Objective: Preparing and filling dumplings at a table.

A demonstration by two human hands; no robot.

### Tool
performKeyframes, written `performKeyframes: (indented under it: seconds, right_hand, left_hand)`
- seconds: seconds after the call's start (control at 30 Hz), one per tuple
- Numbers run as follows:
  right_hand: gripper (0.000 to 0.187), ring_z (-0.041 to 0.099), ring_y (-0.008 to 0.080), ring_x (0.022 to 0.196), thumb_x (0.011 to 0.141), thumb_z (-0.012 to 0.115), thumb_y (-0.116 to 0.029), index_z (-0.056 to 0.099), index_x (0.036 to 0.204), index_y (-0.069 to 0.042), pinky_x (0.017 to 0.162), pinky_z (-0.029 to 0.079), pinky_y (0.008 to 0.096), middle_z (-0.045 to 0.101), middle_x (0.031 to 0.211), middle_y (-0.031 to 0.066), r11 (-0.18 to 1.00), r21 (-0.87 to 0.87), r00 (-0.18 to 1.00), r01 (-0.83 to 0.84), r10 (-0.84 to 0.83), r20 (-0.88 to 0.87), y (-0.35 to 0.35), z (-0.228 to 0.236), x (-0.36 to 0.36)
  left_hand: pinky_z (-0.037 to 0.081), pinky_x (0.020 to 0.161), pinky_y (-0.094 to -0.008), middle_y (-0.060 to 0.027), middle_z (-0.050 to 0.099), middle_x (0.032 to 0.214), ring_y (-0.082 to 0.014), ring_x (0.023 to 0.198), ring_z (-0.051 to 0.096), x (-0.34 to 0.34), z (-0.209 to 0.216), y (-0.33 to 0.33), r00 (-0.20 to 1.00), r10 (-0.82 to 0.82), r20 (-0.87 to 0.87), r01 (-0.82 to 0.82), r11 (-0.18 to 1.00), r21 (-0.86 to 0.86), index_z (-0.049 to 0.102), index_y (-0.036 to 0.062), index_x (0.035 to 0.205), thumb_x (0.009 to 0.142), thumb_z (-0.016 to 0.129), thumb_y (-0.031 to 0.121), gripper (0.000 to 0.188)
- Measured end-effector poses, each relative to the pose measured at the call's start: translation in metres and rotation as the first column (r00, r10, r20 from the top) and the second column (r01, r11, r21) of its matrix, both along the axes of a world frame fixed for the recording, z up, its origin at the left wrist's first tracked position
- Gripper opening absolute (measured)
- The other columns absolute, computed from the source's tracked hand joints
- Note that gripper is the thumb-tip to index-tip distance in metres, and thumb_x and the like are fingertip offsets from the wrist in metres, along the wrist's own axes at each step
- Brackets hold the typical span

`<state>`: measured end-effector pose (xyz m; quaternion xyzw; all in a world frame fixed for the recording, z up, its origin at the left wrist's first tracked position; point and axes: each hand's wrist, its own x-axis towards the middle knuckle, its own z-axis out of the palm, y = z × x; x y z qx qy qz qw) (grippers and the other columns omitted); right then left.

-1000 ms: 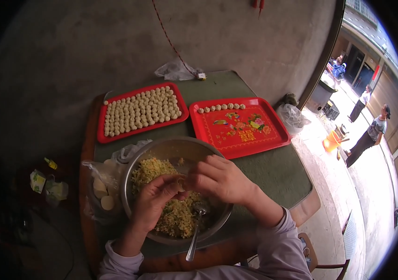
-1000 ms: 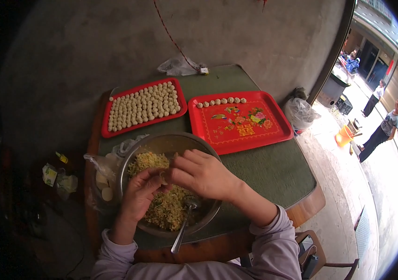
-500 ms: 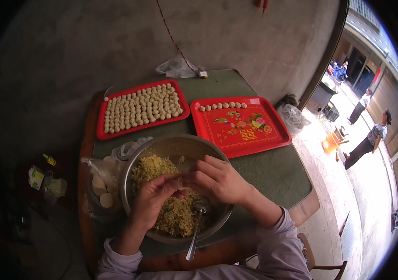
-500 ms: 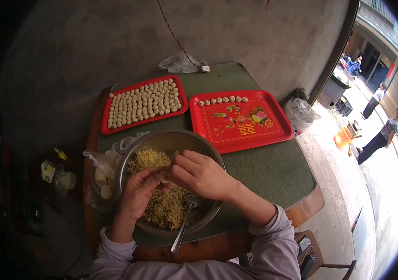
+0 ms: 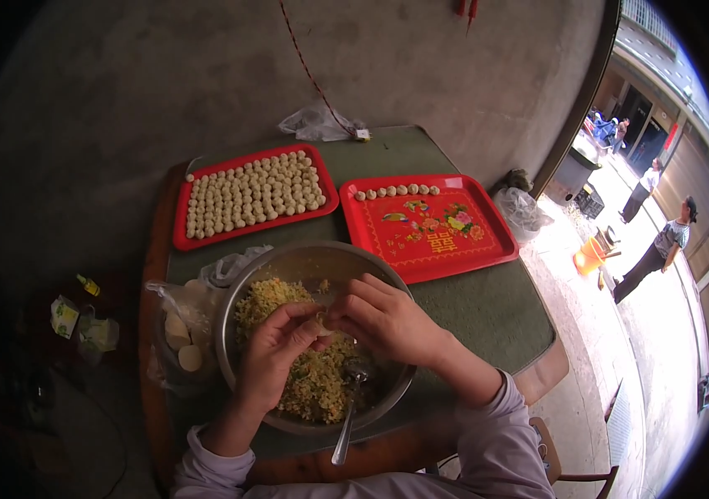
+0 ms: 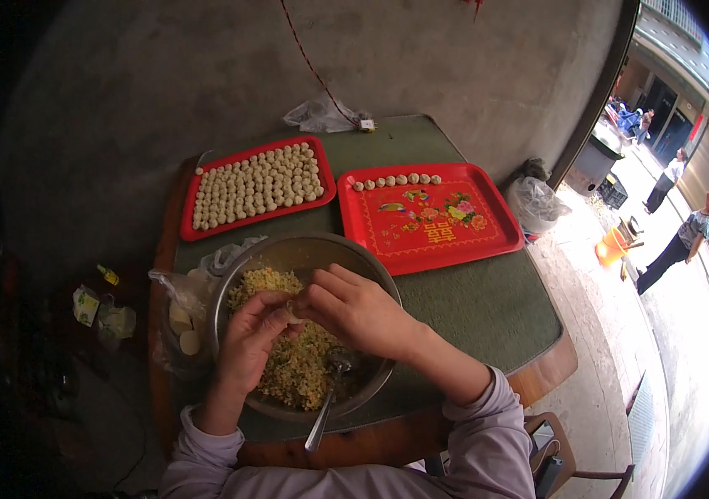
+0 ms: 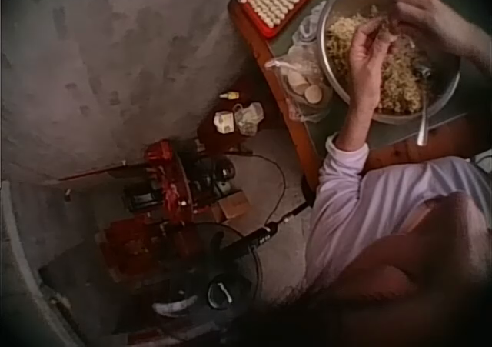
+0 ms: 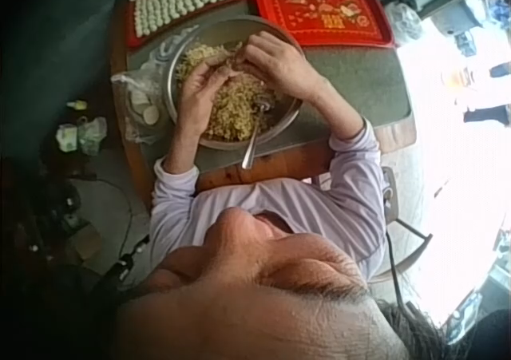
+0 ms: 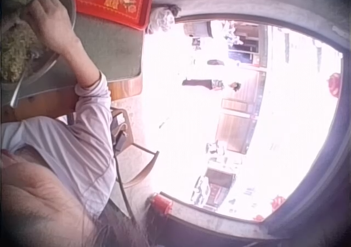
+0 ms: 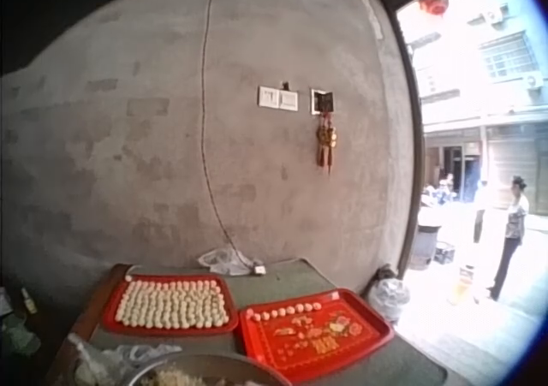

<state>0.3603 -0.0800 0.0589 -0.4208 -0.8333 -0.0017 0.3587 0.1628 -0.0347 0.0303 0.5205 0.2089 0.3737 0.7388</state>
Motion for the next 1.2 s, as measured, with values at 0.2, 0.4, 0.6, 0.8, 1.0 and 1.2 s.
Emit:
performKeyframes:
  seconds: [0.2,0.4,0.6,0.8,1.0,1.2]
  right_hand:
    - [0.016,0.053,0.0283,0.079,0.08,0.067,-0.01,0.053,0.088,-0.005,0.067,0.047,0.0383,0.051,0.083,0.0083,1.0,-0.015,0.998,-0.025,0.024,-0.063,0.0003,0.0011,0.0025]
    - [0.015,0.054,0.0293,0.081,0.082,0.066,-0.01,0.054,0.089,-0.005,0.068,0.047,0.0387,0.053,0.084,0.0089,0.997,-0.035,0.989,-0.072,0.067,-0.13,0.0011,0.0044,0.0006]
    - [0.016,0.054,0.0294,0.08,0.081,0.067,-0.011,0.054,0.089,-0.005,0.068,0.047,0.039,0.053,0.083,0.0087,0.999,-0.016,0.995,-0.05,0.048,-0.091,-0.0004,0.0044,0.0019]
    - [0.018,0.055,0.0297,0.081,0.08,0.068,-0.012,0.055,0.09,-0.005,0.07,0.047,0.0393,0.054,0.085,0.0086,0.992,-0.078,0.982,-0.101,0.087,-0.17,0.0009,0.0017,0.0025]
    - [0.018,0.056,0.0302,0.085,0.079,0.07,-0.01,0.056,0.091,-0.005,0.072,0.047,0.0385,0.055,0.087,0.0092,0.989,-0.1,0.96,-0.113,0.083,-0.268,-0.001,0.0069,0.0045]
    - [0.018,0.054,0.0286,0.079,0.077,0.068,-0.009,0.053,0.087,-0.006,0.068,0.047,0.0381,0.052,0.083,0.0086,0.997,-0.041,0.99,-0.062,0.056,-0.13,-0.0017,0.0042,0.0015]
  left_hand:
    - [0.048,0.08,-0.0267,-0.0065,0.064,0.098,-0.0125,0.087,0.061,0.0032,-0.0001,0.0006,0.999,-0.034,0.004,0.035,0.997,-0.066,0.056,-0.0009,0.115,0.094,0.058,0.013,0.025]
    - [0.049,0.08,-0.0278,-0.0066,0.063,0.098,-0.0138,0.088,0.061,0.0004,0.0043,-0.0042,0.999,0.003,0.033,-0.002,1.0,-0.025,0.055,0.0006,0.114,0.095,0.056,0.012,0.022]
    - [0.049,0.08,-0.0276,-0.0054,0.062,0.098,-0.0132,0.088,0.061,0.0011,0.0014,-0.0031,0.998,0.006,0.057,-0.006,1.0,0.001,0.055,0.0024,0.111,0.095,0.056,0.011,0.018]
    - [0.048,0.08,-0.0269,-0.0043,0.061,0.097,-0.0123,0.088,0.06,0.0007,0.0014,-0.0045,0.999,0.012,0.042,-0.014,0.999,0.052,0.055,0.0029,0.108,0.095,0.056,0.009,0.015]
    - [0.048,0.081,-0.0276,-0.0046,0.061,0.098,-0.0126,0.089,0.06,0.0003,0.0064,-0.0053,0.998,0.015,0.066,-0.016,1.0,0.023,0.055,0.0025,0.109,0.095,0.056,0.009,0.016]
    - [0.049,0.081,-0.027,-0.0058,0.062,0.099,-0.0132,0.089,0.061,-0.002,0.0049,-0.0039,0.999,0.019,0.034,-0.021,0.999,0.044,0.055,0.0015,0.112,0.095,0.056,0.01,0.019]
